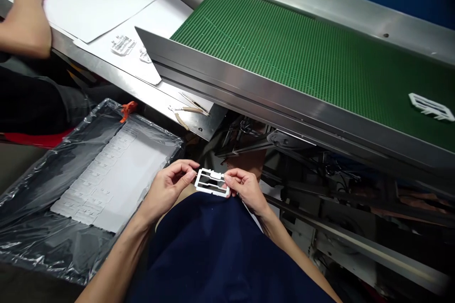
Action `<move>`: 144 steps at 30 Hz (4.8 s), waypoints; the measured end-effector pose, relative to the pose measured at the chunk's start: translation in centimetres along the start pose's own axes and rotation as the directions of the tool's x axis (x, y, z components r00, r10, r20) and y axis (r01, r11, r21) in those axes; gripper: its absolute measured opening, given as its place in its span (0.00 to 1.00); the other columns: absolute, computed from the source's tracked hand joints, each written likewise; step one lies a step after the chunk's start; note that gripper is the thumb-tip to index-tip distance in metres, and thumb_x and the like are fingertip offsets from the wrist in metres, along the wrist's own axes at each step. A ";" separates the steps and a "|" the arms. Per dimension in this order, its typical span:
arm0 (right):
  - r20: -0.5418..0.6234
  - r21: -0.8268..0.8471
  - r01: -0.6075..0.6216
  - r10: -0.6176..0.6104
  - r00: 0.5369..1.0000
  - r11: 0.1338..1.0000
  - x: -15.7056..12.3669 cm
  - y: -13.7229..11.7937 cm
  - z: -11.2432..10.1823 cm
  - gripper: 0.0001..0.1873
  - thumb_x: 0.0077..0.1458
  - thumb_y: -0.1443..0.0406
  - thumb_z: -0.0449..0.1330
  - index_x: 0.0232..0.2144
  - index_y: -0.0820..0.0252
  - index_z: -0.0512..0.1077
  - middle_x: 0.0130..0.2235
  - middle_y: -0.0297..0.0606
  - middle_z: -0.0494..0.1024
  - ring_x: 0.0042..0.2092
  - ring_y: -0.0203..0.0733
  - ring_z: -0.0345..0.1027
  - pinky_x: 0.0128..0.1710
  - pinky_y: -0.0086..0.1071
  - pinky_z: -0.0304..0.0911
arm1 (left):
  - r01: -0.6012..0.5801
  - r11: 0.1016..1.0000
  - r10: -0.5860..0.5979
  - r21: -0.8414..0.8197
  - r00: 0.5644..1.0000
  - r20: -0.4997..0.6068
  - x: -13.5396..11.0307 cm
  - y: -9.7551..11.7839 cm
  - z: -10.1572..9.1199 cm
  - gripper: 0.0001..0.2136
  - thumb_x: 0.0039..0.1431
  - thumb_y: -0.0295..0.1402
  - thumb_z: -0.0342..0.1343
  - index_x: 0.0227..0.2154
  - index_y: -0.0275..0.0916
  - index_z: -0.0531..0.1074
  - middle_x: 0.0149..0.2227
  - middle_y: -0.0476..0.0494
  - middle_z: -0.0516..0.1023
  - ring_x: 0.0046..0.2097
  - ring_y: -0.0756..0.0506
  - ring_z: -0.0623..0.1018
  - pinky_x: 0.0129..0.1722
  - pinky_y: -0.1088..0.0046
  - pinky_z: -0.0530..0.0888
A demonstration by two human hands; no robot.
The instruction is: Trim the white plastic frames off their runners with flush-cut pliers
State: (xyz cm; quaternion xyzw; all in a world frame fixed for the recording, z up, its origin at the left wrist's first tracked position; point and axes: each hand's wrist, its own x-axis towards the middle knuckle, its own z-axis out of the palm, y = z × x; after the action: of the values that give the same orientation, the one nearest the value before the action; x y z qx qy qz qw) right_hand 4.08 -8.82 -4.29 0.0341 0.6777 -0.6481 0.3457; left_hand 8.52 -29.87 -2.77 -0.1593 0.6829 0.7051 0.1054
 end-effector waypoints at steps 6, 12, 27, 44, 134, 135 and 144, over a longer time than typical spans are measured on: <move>0.129 0.000 -0.075 0.074 0.989 0.997 0.7 1.2 1.4 0.15 0.51 0.55 0.59 0.33 0.62 0.70 0.23 0.32 0.75 0.23 0.33 0.67 0.21 0.25 0.55 | -0.048 0.989 0.059 -0.140 0.996 0.069 -0.2 -0.7 -0.5 0.08 0.59 0.34 0.53 0.26 0.38 0.67 0.42 0.41 0.74 0.38 0.46 0.74 0.39 0.72 0.69; 0.404 -0.284 -0.033 0.151 0.902 0.958 1.3 0.2 1.5 0.16 0.52 0.55 0.58 0.33 0.63 0.73 0.28 0.35 0.76 0.30 0.35 0.68 0.33 0.28 0.62 | 0.024 0.993 0.005 -0.118 0.972 0.236 -1.0 -1.1 -1.9 0.09 0.60 0.37 0.51 0.29 0.36 0.68 0.37 0.42 0.74 0.35 0.47 0.72 0.36 0.72 0.68; 0.188 -0.979 0.198 -0.163 0.969 0.048 22.6 -4.2 9.0 0.41 0.48 0.56 0.61 0.58 0.71 0.51 0.59 0.63 0.54 0.59 0.61 0.46 0.56 0.49 0.43 | 0.014 0.992 -0.036 0.125 0.984 0.174 -4.6 0.6 -5.1 0.11 0.62 0.36 0.47 0.29 0.36 0.69 0.29 0.46 0.75 0.31 0.49 0.73 0.30 0.74 0.67; 0.603 -0.798 0.567 0.245 0.759 0.205 5.3 -13.5 1.0 0.19 0.43 0.70 0.54 0.41 0.58 0.66 0.37 0.35 0.71 0.35 0.38 0.64 0.33 0.30 0.59 | 0.020 1.000 -0.021 0.007 0.945 0.326 -3.1 1.7 -4.1 0.10 0.61 0.35 0.50 0.31 0.34 0.70 0.28 0.44 0.76 0.31 0.48 0.74 0.29 0.75 0.69; 0.521 -0.851 0.512 0.059 0.852 0.116 -1.6 -10.2 -4.3 0.15 0.50 0.56 0.57 0.39 0.56 0.66 0.31 0.33 0.71 0.31 0.36 0.64 0.29 0.28 0.53 | 0.375 0.655 -0.240 -0.656 0.926 0.289 -4.0 -0.6 5.0 0.22 0.63 0.42 0.44 0.49 0.29 0.69 0.39 0.32 0.77 0.32 0.47 0.74 0.32 0.74 0.72; 0.523 -0.849 0.515 0.059 0.850 0.118 -1.5 -10.2 -4.3 0.15 0.50 0.56 0.57 0.38 0.56 0.66 0.31 0.33 0.71 0.31 0.36 0.64 0.29 0.28 0.53 | 0.377 0.654 -0.242 -0.656 0.926 0.290 -4.0 -0.6 5.0 0.22 0.63 0.42 0.44 0.49 0.29 0.69 0.40 0.32 0.77 0.32 0.46 0.75 0.32 0.74 0.73; 0.531 -0.841 0.518 0.050 0.846 0.158 -1.3 -10.1 -4.3 0.16 0.48 0.55 0.58 0.38 0.56 0.67 0.30 0.33 0.71 0.30 0.36 0.63 0.28 0.28 0.51 | 0.376 0.661 -0.242 -0.649 0.926 0.289 -4.0 -0.7 4.7 0.22 0.62 0.43 0.45 0.49 0.30 0.69 0.41 0.32 0.77 0.34 0.45 0.75 0.33 0.73 0.72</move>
State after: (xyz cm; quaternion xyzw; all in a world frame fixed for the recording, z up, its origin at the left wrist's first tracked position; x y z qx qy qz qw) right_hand -1.75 -5.99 4.65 -0.4480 0.8272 -0.1086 0.3213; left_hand 12.08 -24.90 -1.92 -0.2375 0.3187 0.8917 0.2167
